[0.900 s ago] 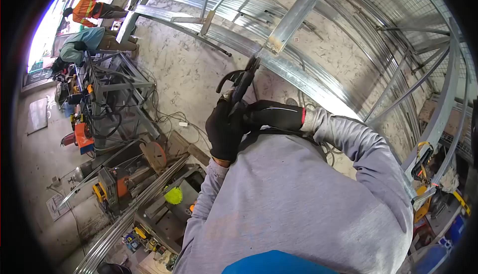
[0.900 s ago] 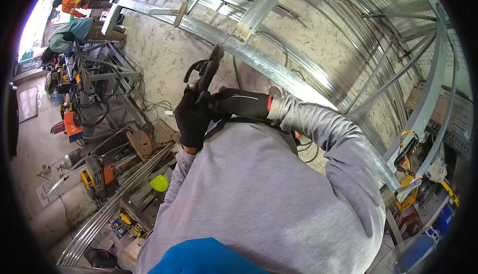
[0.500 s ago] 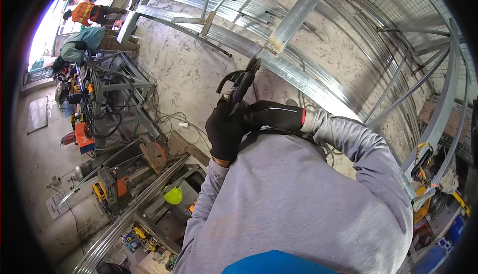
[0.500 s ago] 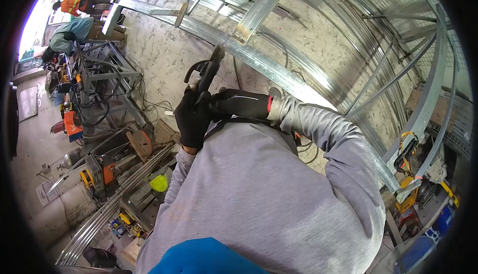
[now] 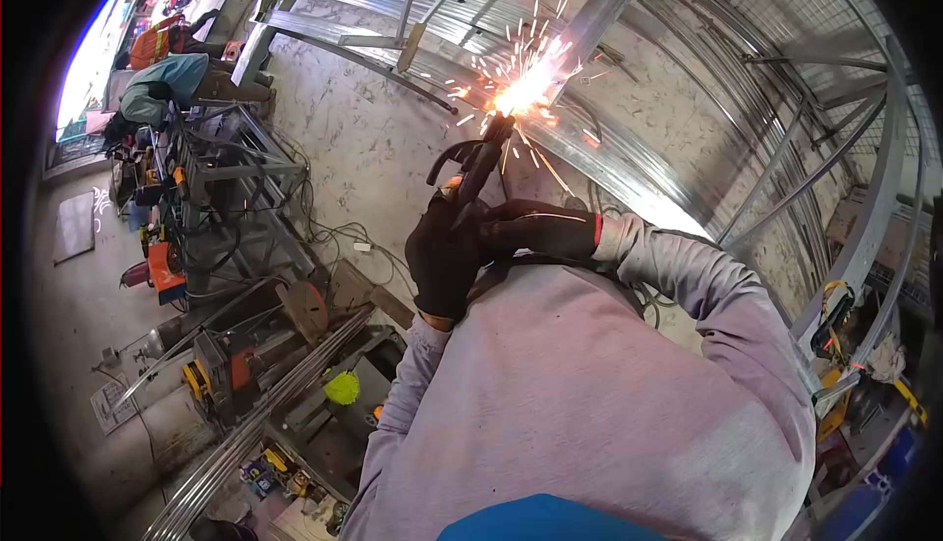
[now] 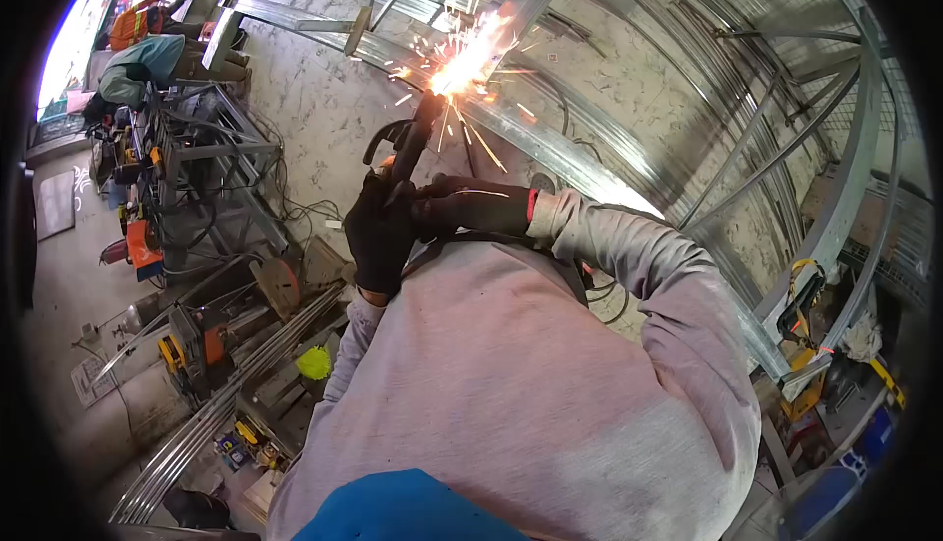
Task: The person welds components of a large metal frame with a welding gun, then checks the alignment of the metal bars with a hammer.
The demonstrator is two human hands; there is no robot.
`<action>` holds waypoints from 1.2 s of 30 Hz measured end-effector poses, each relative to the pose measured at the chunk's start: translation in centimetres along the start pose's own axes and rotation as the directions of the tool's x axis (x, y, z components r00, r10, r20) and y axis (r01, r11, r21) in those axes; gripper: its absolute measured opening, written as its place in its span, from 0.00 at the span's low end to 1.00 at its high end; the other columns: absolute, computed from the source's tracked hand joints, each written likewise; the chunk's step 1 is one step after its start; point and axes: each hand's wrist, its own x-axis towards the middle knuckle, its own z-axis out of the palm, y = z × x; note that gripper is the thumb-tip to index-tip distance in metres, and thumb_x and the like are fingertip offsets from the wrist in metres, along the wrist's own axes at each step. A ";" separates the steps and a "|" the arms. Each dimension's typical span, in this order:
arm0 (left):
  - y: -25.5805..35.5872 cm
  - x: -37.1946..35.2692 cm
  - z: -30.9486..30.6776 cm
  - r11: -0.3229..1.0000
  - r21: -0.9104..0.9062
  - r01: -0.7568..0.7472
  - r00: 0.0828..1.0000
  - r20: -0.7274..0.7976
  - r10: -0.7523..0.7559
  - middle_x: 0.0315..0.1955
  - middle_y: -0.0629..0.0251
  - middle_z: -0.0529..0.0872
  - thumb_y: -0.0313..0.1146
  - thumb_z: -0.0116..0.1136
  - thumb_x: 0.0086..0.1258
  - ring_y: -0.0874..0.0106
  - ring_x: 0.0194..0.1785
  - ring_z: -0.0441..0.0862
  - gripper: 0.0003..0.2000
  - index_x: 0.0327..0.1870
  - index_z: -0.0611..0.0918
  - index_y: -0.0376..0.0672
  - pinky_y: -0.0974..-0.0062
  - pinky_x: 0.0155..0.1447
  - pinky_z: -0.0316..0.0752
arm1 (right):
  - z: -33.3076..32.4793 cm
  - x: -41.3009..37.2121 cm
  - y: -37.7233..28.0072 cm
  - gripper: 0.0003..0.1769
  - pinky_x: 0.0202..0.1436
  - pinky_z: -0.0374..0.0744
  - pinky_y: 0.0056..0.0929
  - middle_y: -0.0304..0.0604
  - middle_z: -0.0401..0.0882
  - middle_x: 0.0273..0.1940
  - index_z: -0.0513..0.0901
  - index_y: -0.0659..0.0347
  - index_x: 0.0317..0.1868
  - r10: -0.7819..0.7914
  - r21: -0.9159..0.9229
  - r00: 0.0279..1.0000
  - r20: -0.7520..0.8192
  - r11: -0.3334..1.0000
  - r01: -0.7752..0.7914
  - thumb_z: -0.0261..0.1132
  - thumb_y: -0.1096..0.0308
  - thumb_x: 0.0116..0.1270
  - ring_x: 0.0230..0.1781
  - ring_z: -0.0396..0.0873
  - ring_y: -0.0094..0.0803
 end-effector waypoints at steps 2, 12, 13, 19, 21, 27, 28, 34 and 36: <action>0.9 0.4 -0.4 0.992 0.062 -0.107 0.994 -0.009 0.108 0.46 0.54 0.90 0.29 0.64 0.71 0.57 0.42 0.90 0.08 0.48 0.88 0.43 0.63 0.42 0.84 | -0.8 1.7 1.2 0.21 0.53 0.78 0.28 0.35 0.78 0.47 0.79 0.67 0.62 -0.033 0.091 0.981 0.193 0.996 0.016 0.55 0.56 0.87 0.44 0.76 0.22; 1.5 0.3 -0.8 0.992 0.110 -0.065 0.997 0.056 0.059 0.52 0.53 0.89 0.30 0.62 0.76 0.55 0.44 0.90 0.08 0.51 0.88 0.43 0.61 0.43 0.84 | -0.4 1.4 0.7 0.22 0.52 0.79 0.28 0.36 0.82 0.46 0.84 0.64 0.59 -0.167 -0.047 0.970 0.175 0.983 0.177 0.58 0.53 0.85 0.46 0.78 0.22; 0.4 0.2 -1.0 0.929 0.270 -0.254 0.967 0.067 0.245 0.53 0.52 0.89 0.30 0.62 0.76 0.56 0.46 0.90 0.11 0.55 0.87 0.41 0.62 0.45 0.85 | -0.3 1.7 0.7 0.23 0.54 0.80 0.29 0.36 0.84 0.49 0.85 0.64 0.60 -0.247 -0.148 0.950 0.193 0.949 0.277 0.59 0.51 0.85 0.48 0.79 0.22; -0.8 -0.3 -0.3 0.973 0.071 -0.219 0.976 0.002 0.219 0.55 0.50 0.91 0.29 0.67 0.75 0.69 0.53 0.91 0.18 0.62 0.83 0.31 0.72 0.54 0.84 | -0.7 0.8 2.6 0.25 0.57 0.81 0.30 0.38 0.85 0.51 0.83 0.64 0.65 -0.192 0.276 0.979 -0.073 0.939 0.205 0.61 0.51 0.84 0.52 0.81 0.24; -0.4 -0.3 0.3 0.967 -0.245 0.072 0.997 -0.011 -0.077 0.47 0.53 0.93 0.31 0.68 0.75 0.74 0.47 0.91 0.18 0.62 0.84 0.32 0.73 0.49 0.83 | -1.2 0.8 1.8 0.24 0.55 0.80 0.28 0.36 0.85 0.49 0.84 0.64 0.62 -0.147 0.094 0.984 0.103 0.986 0.137 0.61 0.50 0.84 0.49 0.80 0.23; 0.8 0.1 0.1 0.992 -0.093 0.079 0.996 -0.033 -0.082 0.31 0.63 0.87 0.31 0.65 0.75 0.81 0.33 0.82 0.12 0.52 0.86 0.33 0.74 0.38 0.77 | -0.2 0.4 0.6 0.25 0.53 0.79 0.26 0.34 0.84 0.47 0.85 0.63 0.59 -0.064 0.064 0.998 0.001 0.996 0.064 0.63 0.48 0.82 0.46 0.79 0.20; 0.7 0.1 0.1 0.992 -0.094 0.081 0.996 -0.031 -0.085 0.31 0.63 0.87 0.31 0.65 0.75 0.81 0.33 0.82 0.12 0.52 0.86 0.33 0.74 0.38 0.77 | -0.1 0.4 0.4 0.25 0.53 0.79 0.26 0.34 0.84 0.47 0.85 0.63 0.59 -0.062 0.066 0.998 0.001 0.996 0.062 0.63 0.48 0.82 0.46 0.79 0.20; 0.4 0.2 -0.1 0.988 -0.144 0.049 0.999 -0.009 -0.050 0.27 0.64 0.86 0.32 0.66 0.76 0.80 0.30 0.81 0.14 0.55 0.85 0.31 0.76 0.36 0.75 | 0.6 -0.2 -0.7 0.21 0.52 0.79 0.24 0.36 0.85 0.46 0.86 0.61 0.57 0.029 0.114 0.998 -0.055 0.993 -0.023 0.61 0.51 0.84 0.45 0.80 0.21; 0.8 0.3 0.0 0.977 -0.197 0.087 0.996 -0.017 -0.092 0.27 0.64 0.86 0.32 0.67 0.76 0.80 0.30 0.81 0.14 0.54 0.85 0.31 0.76 0.35 0.75 | -0.2 0.4 0.1 0.20 0.53 0.79 0.25 0.35 0.85 0.47 0.85 0.62 0.58 0.007 0.049 1.000 -0.017 0.999 -0.006 0.61 0.52 0.84 0.45 0.80 0.22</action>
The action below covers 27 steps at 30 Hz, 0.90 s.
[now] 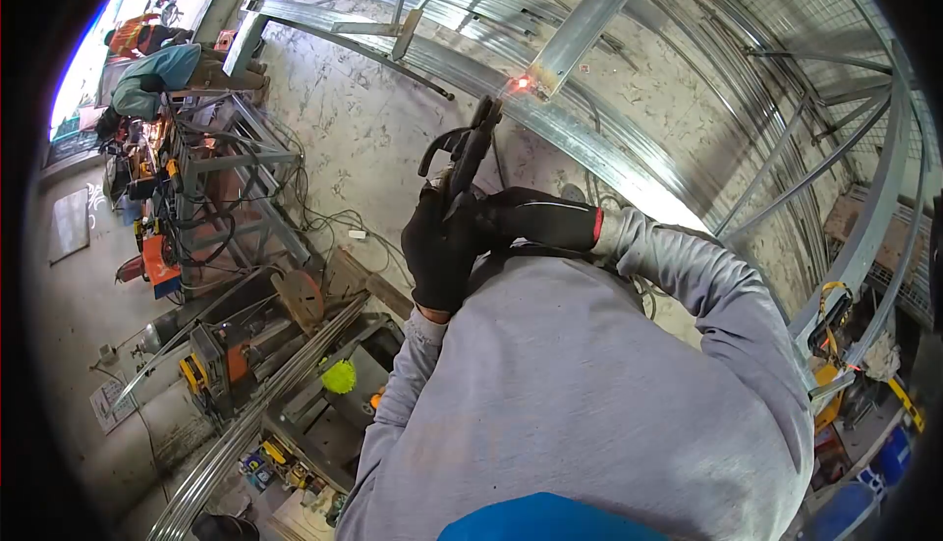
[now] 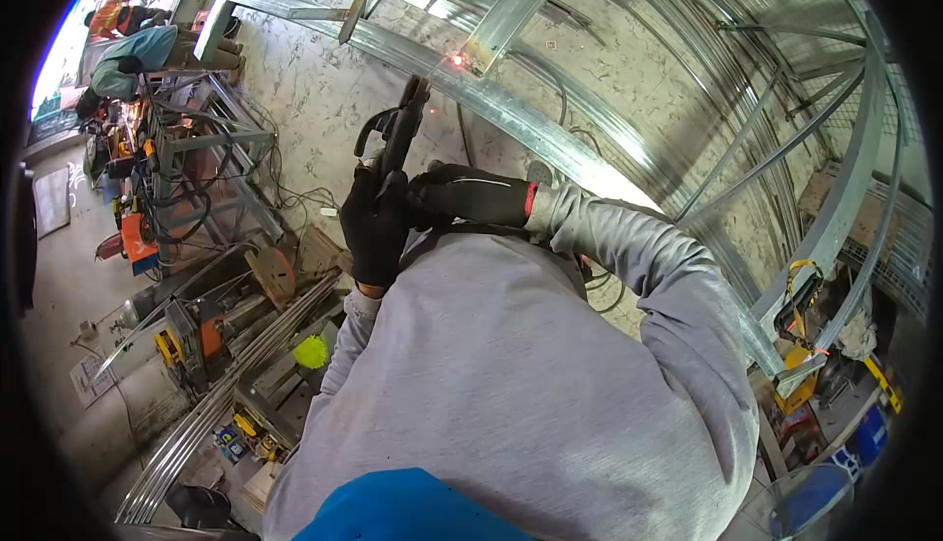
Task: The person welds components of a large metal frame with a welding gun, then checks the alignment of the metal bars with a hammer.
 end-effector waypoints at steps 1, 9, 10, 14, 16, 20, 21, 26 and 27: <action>0.0 0.0 -0.2 1.000 0.000 0.002 1.000 0.000 -0.002 0.27 0.64 0.86 0.32 0.67 0.76 0.80 0.30 0.81 0.14 0.54 0.85 0.31 0.76 0.35 0.75 | -0.3 0.3 0.5 0.20 0.53 0.79 0.25 0.35 0.85 0.47 0.85 0.62 0.58 0.001 0.001 1.000 0.001 1.000 -0.001 0.61 0.52 0.84 0.45 0.80 0.22; 1.2 0.2 -0.8 0.991 0.021 0.130 0.987 0.095 -0.131 0.33 0.54 0.93 0.31 0.66 0.73 0.70 0.35 0.93 0.14 0.55 0.87 0.33 0.72 0.40 0.84 | -0.3 0.8 0.9 0.20 0.56 0.79 0.27 0.36 0.85 0.49 0.85 0.64 0.59 -0.005 -0.002 0.999 0.053 1.000 0.005 0.59 0.56 0.84 0.48 0.79 0.22; 0.9 0.2 -0.8 0.991 0.021 0.130 0.987 0.094 -0.131 0.33 0.54 0.93 0.31 0.66 0.73 0.70 0.35 0.93 0.14 0.55 0.87 0.33 0.72 0.40 0.84 | -0.3 0.8 1.0 0.20 0.56 0.79 0.27 0.36 0.85 0.49 0.85 0.64 0.59 -0.005 -0.002 0.999 0.054 1.000 0.005 0.59 0.56 0.84 0.48 0.79 0.22; 0.0 0.2 -0.6 0.996 0.048 0.071 0.995 0.072 -0.074 0.34 0.53 0.93 0.31 0.66 0.73 0.69 0.36 0.93 0.16 0.57 0.86 0.33 0.71 0.41 0.84 | -0.3 0.6 0.9 0.20 0.58 0.79 0.27 0.36 0.85 0.50 0.84 0.64 0.61 -0.001 -0.036 0.999 0.039 0.999 0.002 0.59 0.56 0.84 0.50 0.79 0.22; 0.0 0.2 -0.6 0.995 0.054 0.082 0.993 0.080 -0.087 0.35 0.53 0.93 0.32 0.66 0.73 0.69 0.36 0.93 0.16 0.58 0.86 0.33 0.71 0.41 0.84 | -0.4 0.6 0.9 0.20 0.58 0.78 0.27 0.36 0.85 0.50 0.84 0.64 0.61 0.001 -0.044 0.999 0.032 0.999 0.001 0.59 0.56 0.84 0.50 0.79 0.22; -0.4 0.1 -0.1 1.000 0.005 0.019 1.000 0.025 -0.019 0.26 0.65 0.86 0.34 0.66 0.77 0.81 0.30 0.80 0.13 0.52 0.86 0.32 0.77 0.35 0.75 | -0.4 0.6 1.0 0.20 0.58 0.78 0.27 0.36 0.85 0.51 0.84 0.64 0.61 -0.004 -0.054 0.999 0.032 0.998 0.006 0.58 0.56 0.84 0.51 0.79 0.22; -0.4 0.1 0.0 1.000 0.010 -0.015 1.000 0.000 0.015 0.26 0.65 0.86 0.34 0.65 0.77 0.81 0.30 0.81 0.14 0.54 0.86 0.32 0.77 0.35 0.75 | -0.4 0.5 1.0 0.20 0.58 0.78 0.27 0.36 0.85 0.51 0.84 0.64 0.61 -0.002 -0.055 0.999 0.033 0.998 0.003 0.57 0.56 0.84 0.51 0.79 0.22; -0.5 0.1 -0.4 0.997 0.017 0.077 0.994 0.070 -0.078 0.29 0.65 0.87 0.32 0.65 0.76 0.81 0.31 0.82 0.17 0.60 0.86 0.32 0.78 0.35 0.76 | -0.4 0.4 0.7 0.20 0.59 0.79 0.28 0.37 0.85 0.51 0.84 0.63 0.61 -0.011 -0.082 0.999 0.034 0.997 0.014 0.57 0.56 0.84 0.51 0.79 0.23; -0.6 0.1 -0.4 0.997 -0.004 0.075 0.995 0.071 -0.074 0.30 0.65 0.88 0.32 0.65 0.76 0.81 0.31 0.83 0.18 0.62 0.85 0.33 0.78 0.35 0.77 | -0.3 0.4 0.6 0.20 0.59 0.79 0.28 0.37 0.85 0.51 0.84 0.63 0.60 0.001 -0.055 0.999 0.034 0.998 0.001 0.57 0.56 0.84 0.51 0.79 0.23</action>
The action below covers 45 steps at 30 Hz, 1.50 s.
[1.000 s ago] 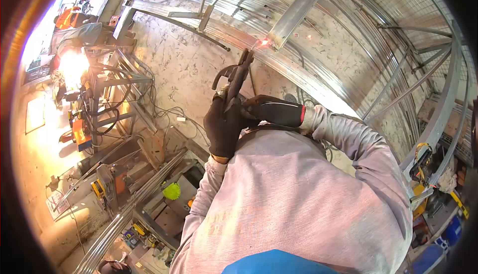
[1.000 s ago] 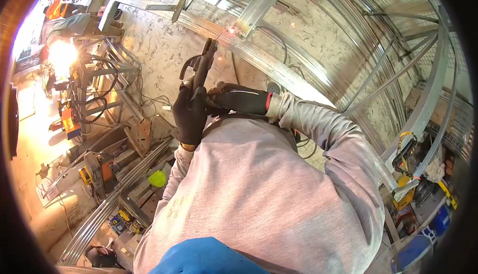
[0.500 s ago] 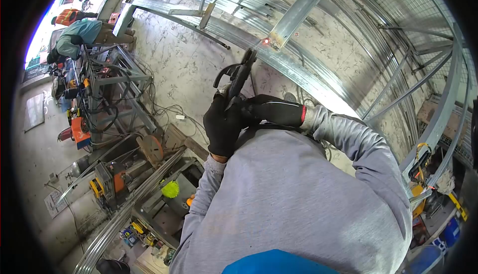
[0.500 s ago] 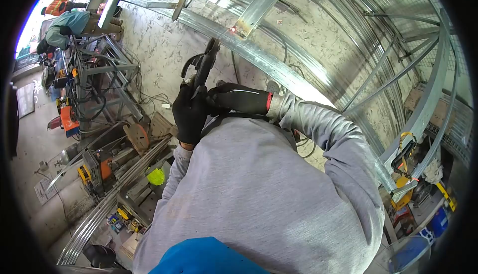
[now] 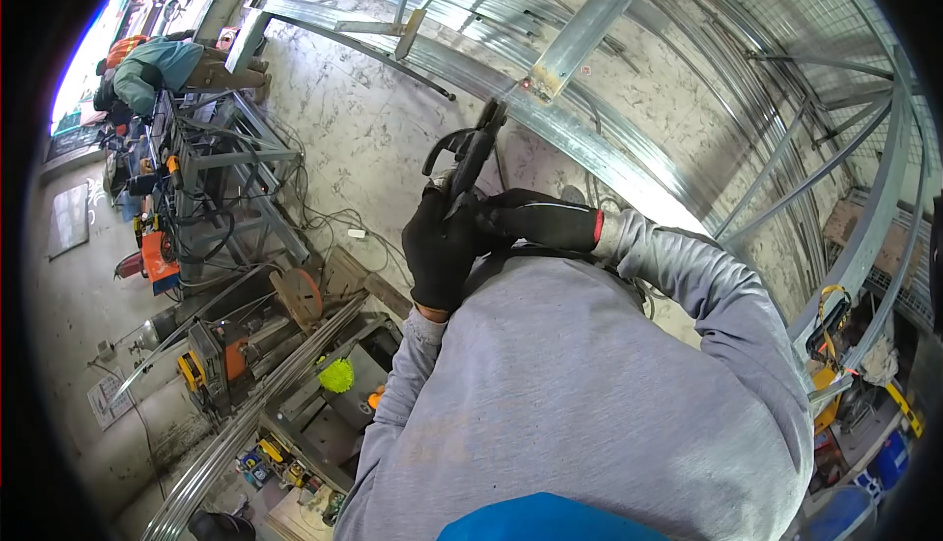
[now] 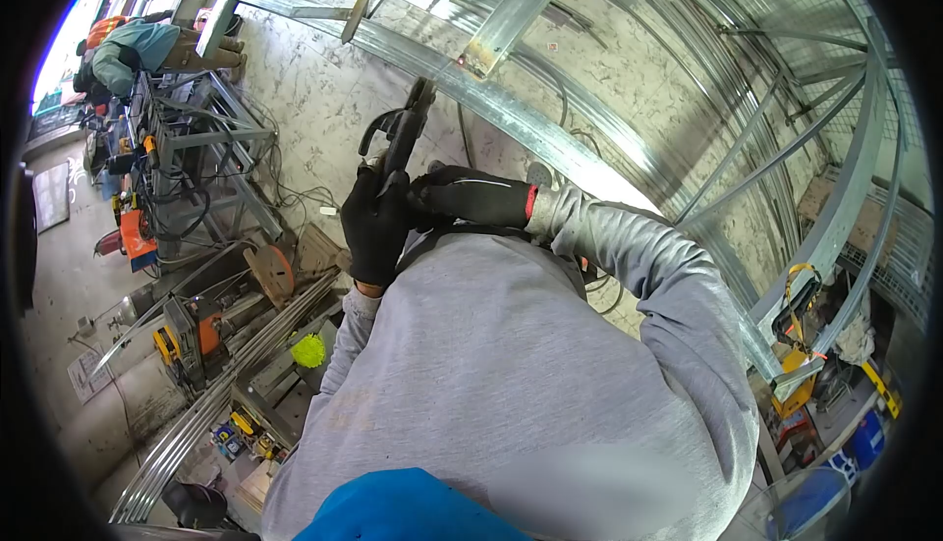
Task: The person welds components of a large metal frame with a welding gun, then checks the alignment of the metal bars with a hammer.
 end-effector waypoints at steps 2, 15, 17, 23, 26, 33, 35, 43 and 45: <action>0.1 0.0 0.0 1.000 -0.004 0.009 1.000 -0.001 -0.009 0.30 0.66 0.88 0.32 0.65 0.77 0.82 0.32 0.83 0.17 0.62 0.85 0.33 0.78 0.36 0.77 | -0.2 0.2 0.4 0.20 0.59 0.79 0.28 0.37 0.85 0.51 0.84 0.63 0.60 0.000 -0.003 1.000 0.004 1.000 0.000 0.57 0.56 0.84 0.51 0.80 0.23; 0.3 0.2 -1.2 0.833 -0.542 0.109 0.992 0.004 -0.127 0.39 0.66 0.88 0.28 0.59 0.78 0.81 0.37 0.82 0.20 0.68 0.80 0.31 0.76 0.41 0.79 | -1.7 1.7 1.8 0.19 0.69 0.81 0.35 0.49 0.83 0.61 0.81 0.67 0.67 -0.474 -0.207 0.877 0.078 0.853 0.479 0.55 0.65 0.87 0.63 0.82 0.36; 3.5 0.8 -2.8 0.907 -0.409 0.102 0.995 0.054 -0.088 0.41 0.67 0.88 0.27 0.59 0.77 0.81 0.38 0.81 0.23 0.73 0.77 0.36 0.77 0.42 0.79 | -0.2 -0.2 -0.7 0.20 0.76 0.77 0.37 0.51 0.78 0.68 0.77 0.69 0.72 -0.421 -0.224 0.903 0.088 0.875 0.430 0.51 0.70 0.87 0.70 0.79 0.39; 8.3 4.0 -1.4 0.764 0.072 -0.641 0.760 -0.076 0.645 0.44 0.56 0.91 0.28 0.66 0.72 0.60 0.64 0.85 0.10 0.52 0.86 0.41 0.62 0.65 0.79 | 2.0 -0.9 -4.9 0.23 0.77 0.74 0.33 0.52 0.76 0.70 0.72 0.68 0.76 -0.346 -0.375 0.933 -0.098 0.881 0.288 0.52 0.73 0.85 0.74 0.75 0.38; 9.9 5.0 1.9 0.723 -0.124 -0.679 0.734 -0.142 0.665 0.45 0.54 0.89 0.29 0.70 0.65 0.55 0.68 0.81 0.07 0.40 0.85 0.41 0.56 0.71 0.75 | -1.5 -4.7 -1.8 0.27 0.78 0.71 0.43 0.55 0.77 0.69 0.72 0.68 0.75 -0.578 -0.974 0.809 -0.109 0.223 0.028 0.60 0.73 0.77 0.74 0.72 0.48; 12.3 10.9 0.8 0.481 0.045 -0.876 0.479 -0.047 0.877 0.46 0.57 0.88 0.36 0.67 0.69 0.52 0.65 0.82 0.09 0.41 0.85 0.41 0.53 0.67 0.75 | 0.7 -9.5 -4.2 0.21 0.52 0.82 0.41 0.41 0.79 0.41 0.79 0.61 0.55 -0.645 0.025 0.555 -0.525 0.641 0.767 0.56 0.50 0.86 0.44 0.81 0.34; 9.0 16.7 -0.9 0.554 0.426 -0.715 0.654 0.127 0.746 0.51 0.54 0.88 0.34 0.63 0.68 0.50 0.66 0.81 0.11 0.48 0.87 0.42 0.50 0.67 0.75 | 2.1 -11.6 -4.8 0.12 0.37 0.80 0.33 0.42 0.76 0.38 0.78 0.58 0.39 -0.646 -0.088 0.377 -0.664 0.568 0.818 0.54 0.63 0.81 0.34 0.78 0.34; -6.8 28.2 -4.9 0.513 0.716 -0.474 0.874 0.311 0.373 0.84 0.49 0.61 0.26 0.56 0.63 0.43 0.86 0.53 0.35 0.77 0.75 0.51 0.42 0.86 0.47 | -1.3 -15.8 0.1 0.18 0.43 0.83 0.35 0.37 0.78 0.36 0.77 0.58 0.51 -0.600 -0.354 0.047 -0.798 0.532 0.769 0.55 0.50 0.84 0.32 0.79 0.27; -9.1 28.6 -3.6 0.521 0.680 -0.515 0.825 0.229 0.517 0.81 0.51 0.67 0.28 0.57 0.64 0.45 0.82 0.62 0.32 0.75 0.78 0.49 0.46 0.84 0.55 | -2.0 -15.8 0.4 0.20 0.47 0.82 0.36 0.36 0.78 0.36 0.77 0.56 0.51 -0.570 -0.345 0.009 -0.822 0.510 0.788 0.55 0.46 0.83 0.31 0.80 0.26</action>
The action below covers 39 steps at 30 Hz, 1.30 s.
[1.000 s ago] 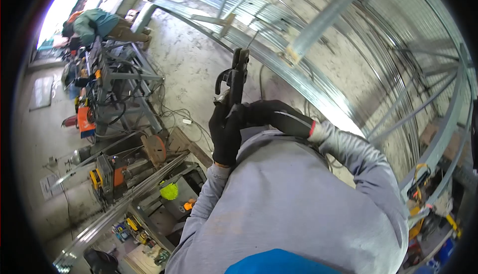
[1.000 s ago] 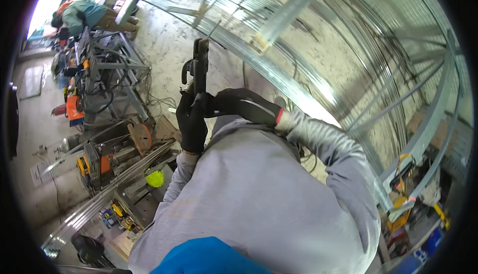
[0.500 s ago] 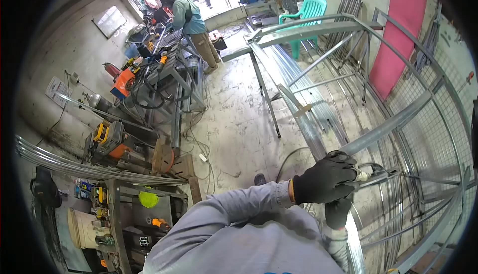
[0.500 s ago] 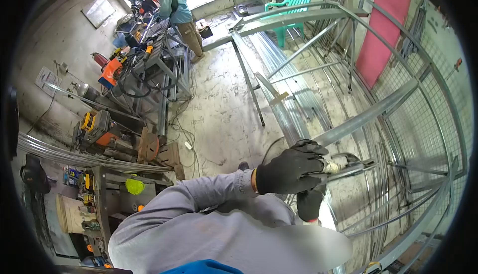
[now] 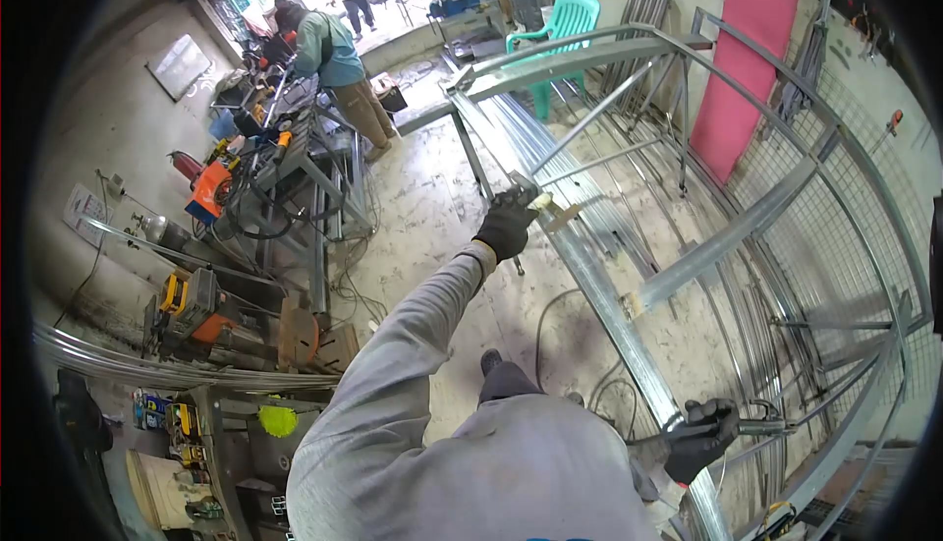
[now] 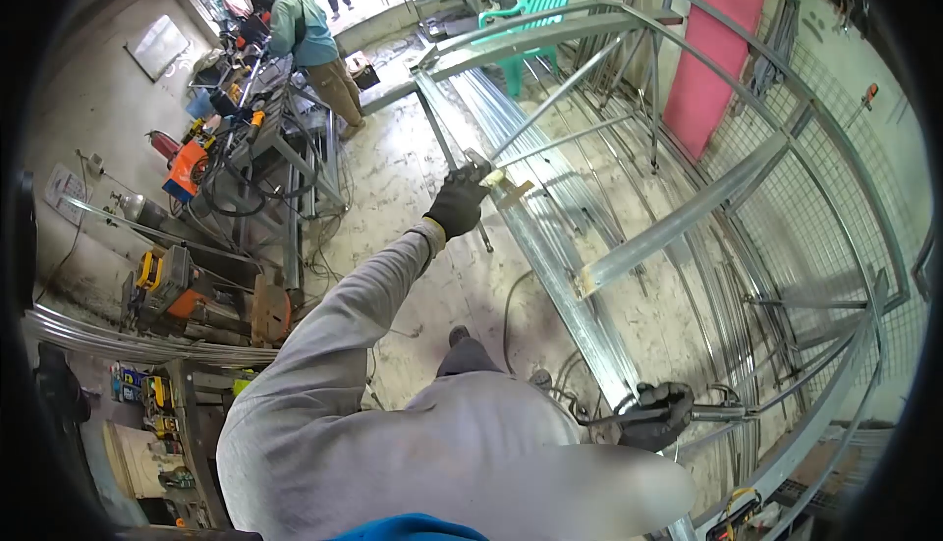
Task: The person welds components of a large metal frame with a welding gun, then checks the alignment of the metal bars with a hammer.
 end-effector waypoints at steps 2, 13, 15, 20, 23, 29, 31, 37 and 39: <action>0.9 0.1 1.0 0.997 0.069 -0.023 0.990 -0.139 0.032 0.73 0.52 0.77 0.30 0.58 0.66 0.48 0.74 0.72 0.29 0.72 0.80 0.49 0.49 0.78 0.64 | 1.0 0.1 0.1 0.20 0.49 0.81 0.35 0.36 0.79 0.37 0.77 0.55 0.50 -0.002 -0.031 1.000 0.024 1.000 0.003 0.57 0.45 0.80 0.31 0.78 0.27; 2.0 1.5 2.5 0.987 0.161 -0.003 0.967 -0.250 0.044 0.66 0.52 0.83 0.32 0.54 0.73 0.48 0.68 0.80 0.21 0.66 0.84 0.56 0.48 0.71 0.72 | 0.8 0.7 0.4 0.22 0.42 0.84 0.36 0.40 0.82 0.37 0.81 0.59 0.50 0.090 -0.101 0.996 0.024 0.991 -0.087 0.60 0.46 0.81 0.31 0.82 0.31; 2.3 1.5 2.3 0.989 0.148 -0.017 0.923 -0.377 0.072 0.62 0.55 0.87 0.31 0.56 0.71 0.53 0.64 0.83 0.21 0.65 0.85 0.54 0.54 0.67 0.77 | 1.3 0.5 0.5 0.23 0.43 0.84 0.38 0.40 0.82 0.37 0.81 0.59 0.51 0.060 -0.112 0.998 0.013 0.992 -0.058 0.61 0.45 0.80 0.32 0.82 0.31; 1.6 1.1 0.3 0.982 0.167 -0.085 0.938 -0.319 0.135 0.54 0.59 0.91 0.32 0.58 0.70 0.58 0.58 0.87 0.14 0.53 0.90 0.54 0.57 0.57 0.80 | -1.2 1.1 0.9 0.20 0.48 0.82 0.42 0.41 0.82 0.38 0.82 0.57 0.49 0.111 -0.085 0.993 0.029 0.990 -0.109 0.60 0.47 0.82 0.35 0.82 0.34; 1.2 0.6 -1.2 0.987 0.042 -0.157 0.976 -0.148 0.161 0.45 0.61 0.93 0.33 0.61 0.68 0.61 0.47 0.89 0.08 0.40 0.92 0.56 0.58 0.54 0.80 | -1.1 0.4 1.2 0.20 0.47 0.84 0.40 0.42 0.82 0.35 0.81 0.60 0.49 0.006 -0.282 0.997 -0.073 0.959 -0.027 0.61 0.49 0.80 0.33 0.82 0.33; 5.7 -3.2 -1.8 0.960 0.018 -0.279 0.881 -0.393 0.263 0.40 0.64 0.90 0.23 0.60 0.65 0.67 0.45 0.86 0.16 0.54 0.84 0.42 0.67 0.45 0.82 | 0.0 0.2 0.6 0.21 0.37 0.84 0.33 0.42 0.84 0.38 0.81 0.60 0.53 0.161 0.026 0.987 0.000 0.987 -0.161 0.61 0.49 0.81 0.33 0.83 0.34; 8.8 -6.1 -1.2 0.665 -0.741 -0.089 0.970 -0.217 -0.113 0.38 0.66 0.89 0.23 0.61 0.68 0.71 0.40 0.84 0.17 0.58 0.83 0.42 0.72 0.41 0.80 | 0.7 0.4 0.8 0.24 0.43 0.85 0.36 0.43 0.83 0.39 0.80 0.63 0.55 0.032 -0.141 0.999 -0.039 0.989 -0.038 0.59 0.47 0.81 0.34 0.83 0.33; 17.2 -11.1 -6.2 -0.105 -0.829 0.549 0.749 0.544 -0.379 0.26 0.74 0.78 0.36 0.53 0.84 0.82 0.20 0.72 0.11 0.58 0.81 0.42 0.80 0.23 0.67 | 1.3 -0.1 0.0 0.30 0.48 0.85 0.37 0.46 0.81 0.42 0.78 0.66 0.57 0.026 -0.228 0.999 -0.020 0.973 -0.030 0.56 0.42 0.80 0.37 0.83 0.33; 18.4 -10.8 -8.8 -0.138 -0.819 0.556 0.778 0.572 -0.259 0.25 0.73 0.78 0.38 0.52 0.85 0.81 0.20 0.73 0.12 0.56 0.81 0.41 0.79 0.23 0.68 | 1.2 0.0 -0.4 0.31 0.47 0.85 0.36 0.46 0.81 0.43 0.77 0.65 0.58 0.116 -0.182 0.993 -0.030 0.976 -0.120 0.57 0.41 0.78 0.38 0.83 0.34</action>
